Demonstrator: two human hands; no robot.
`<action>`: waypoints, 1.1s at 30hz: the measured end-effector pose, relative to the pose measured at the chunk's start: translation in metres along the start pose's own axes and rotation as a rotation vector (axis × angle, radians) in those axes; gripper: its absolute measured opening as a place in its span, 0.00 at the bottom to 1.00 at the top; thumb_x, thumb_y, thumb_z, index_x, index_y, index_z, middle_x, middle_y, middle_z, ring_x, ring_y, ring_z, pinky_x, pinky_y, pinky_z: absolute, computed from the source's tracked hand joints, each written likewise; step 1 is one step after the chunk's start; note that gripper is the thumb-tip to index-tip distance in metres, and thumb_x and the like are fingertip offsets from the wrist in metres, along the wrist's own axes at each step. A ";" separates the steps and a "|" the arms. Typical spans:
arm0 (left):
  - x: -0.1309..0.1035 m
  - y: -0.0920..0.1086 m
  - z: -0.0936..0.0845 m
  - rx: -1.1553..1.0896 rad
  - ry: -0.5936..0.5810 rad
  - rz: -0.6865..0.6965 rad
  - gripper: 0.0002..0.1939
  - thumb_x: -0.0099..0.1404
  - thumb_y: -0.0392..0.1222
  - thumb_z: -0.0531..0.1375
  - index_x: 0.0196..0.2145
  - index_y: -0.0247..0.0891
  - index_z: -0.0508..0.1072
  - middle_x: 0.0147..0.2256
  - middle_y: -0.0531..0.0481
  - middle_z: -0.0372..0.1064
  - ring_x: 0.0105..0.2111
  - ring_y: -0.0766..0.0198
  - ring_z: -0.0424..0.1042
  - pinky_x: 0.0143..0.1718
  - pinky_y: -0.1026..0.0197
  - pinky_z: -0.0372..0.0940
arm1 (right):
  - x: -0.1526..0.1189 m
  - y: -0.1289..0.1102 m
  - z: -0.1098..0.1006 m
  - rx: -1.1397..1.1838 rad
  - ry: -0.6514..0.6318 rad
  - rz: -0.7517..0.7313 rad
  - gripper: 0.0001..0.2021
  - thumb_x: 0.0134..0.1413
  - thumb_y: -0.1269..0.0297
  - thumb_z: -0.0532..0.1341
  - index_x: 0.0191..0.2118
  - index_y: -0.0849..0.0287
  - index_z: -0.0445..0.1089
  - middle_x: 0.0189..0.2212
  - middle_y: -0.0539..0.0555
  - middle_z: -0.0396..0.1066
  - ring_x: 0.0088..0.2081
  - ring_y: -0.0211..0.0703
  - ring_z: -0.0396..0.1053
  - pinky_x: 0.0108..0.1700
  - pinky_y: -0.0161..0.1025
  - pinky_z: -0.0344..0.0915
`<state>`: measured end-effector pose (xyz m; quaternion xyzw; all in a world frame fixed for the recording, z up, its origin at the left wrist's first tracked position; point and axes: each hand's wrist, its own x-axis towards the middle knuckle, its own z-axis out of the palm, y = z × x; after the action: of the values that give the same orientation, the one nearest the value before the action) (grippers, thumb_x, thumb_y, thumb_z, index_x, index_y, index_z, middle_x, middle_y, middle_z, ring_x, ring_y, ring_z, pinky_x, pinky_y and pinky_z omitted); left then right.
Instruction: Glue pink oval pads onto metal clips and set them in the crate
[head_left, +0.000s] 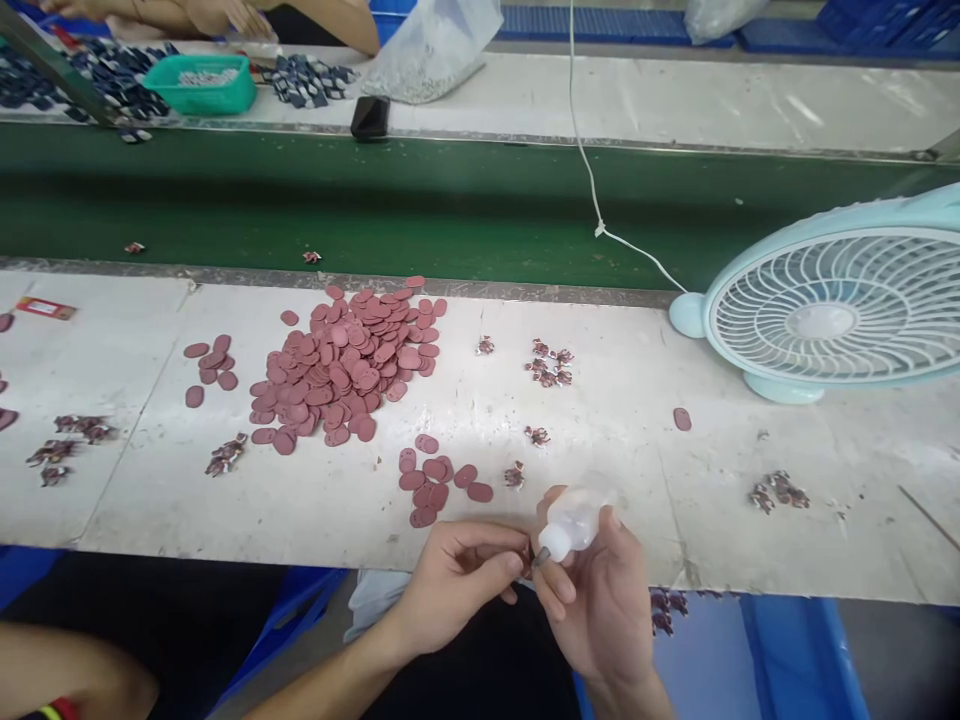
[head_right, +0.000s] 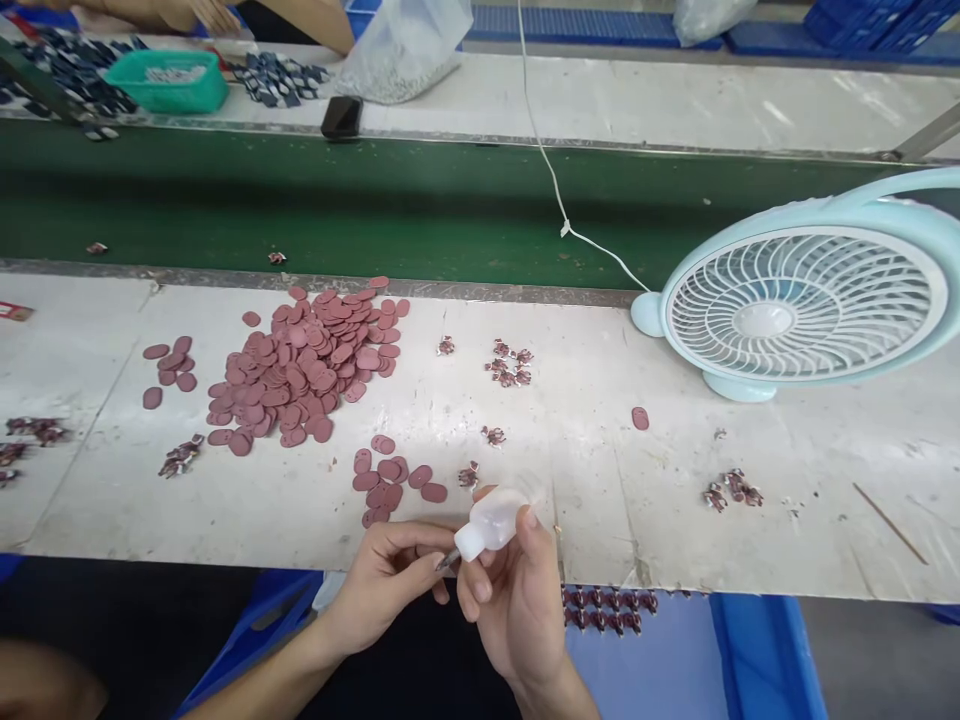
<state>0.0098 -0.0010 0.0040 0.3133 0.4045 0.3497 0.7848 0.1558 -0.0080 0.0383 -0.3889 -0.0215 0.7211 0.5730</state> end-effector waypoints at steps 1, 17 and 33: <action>0.000 -0.001 -0.001 -0.012 -0.012 -0.016 0.08 0.63 0.42 0.69 0.38 0.36 0.83 0.35 0.45 0.81 0.31 0.65 0.78 0.29 0.68 0.72 | -0.001 0.001 0.001 -0.023 -0.002 0.002 0.22 0.60 0.43 0.63 0.43 0.60 0.77 0.21 0.44 0.60 0.16 0.26 0.54 0.16 0.25 0.61; 0.007 -0.005 -0.007 -0.443 0.077 -0.154 0.08 0.62 0.42 0.70 0.38 0.38 0.80 0.42 0.44 0.81 0.30 0.63 0.81 0.22 0.70 0.72 | -0.010 -0.033 -0.017 -0.306 -0.009 -0.291 0.21 0.52 0.42 0.68 0.43 0.52 0.75 0.22 0.50 0.71 0.15 0.39 0.66 0.13 0.34 0.63; 0.001 0.003 -0.006 -0.555 -0.020 -0.099 0.23 0.66 0.28 0.58 0.57 0.40 0.75 0.59 0.40 0.73 0.61 0.51 0.70 0.60 0.53 0.66 | -0.007 -0.003 -0.004 -0.254 0.055 -0.253 0.20 0.56 0.41 0.65 0.42 0.52 0.71 0.23 0.46 0.69 0.15 0.35 0.64 0.14 0.31 0.63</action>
<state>0.0039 0.0030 0.0032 0.0696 0.3005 0.4051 0.8607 0.1607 -0.0150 0.0403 -0.4718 -0.1458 0.6238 0.6059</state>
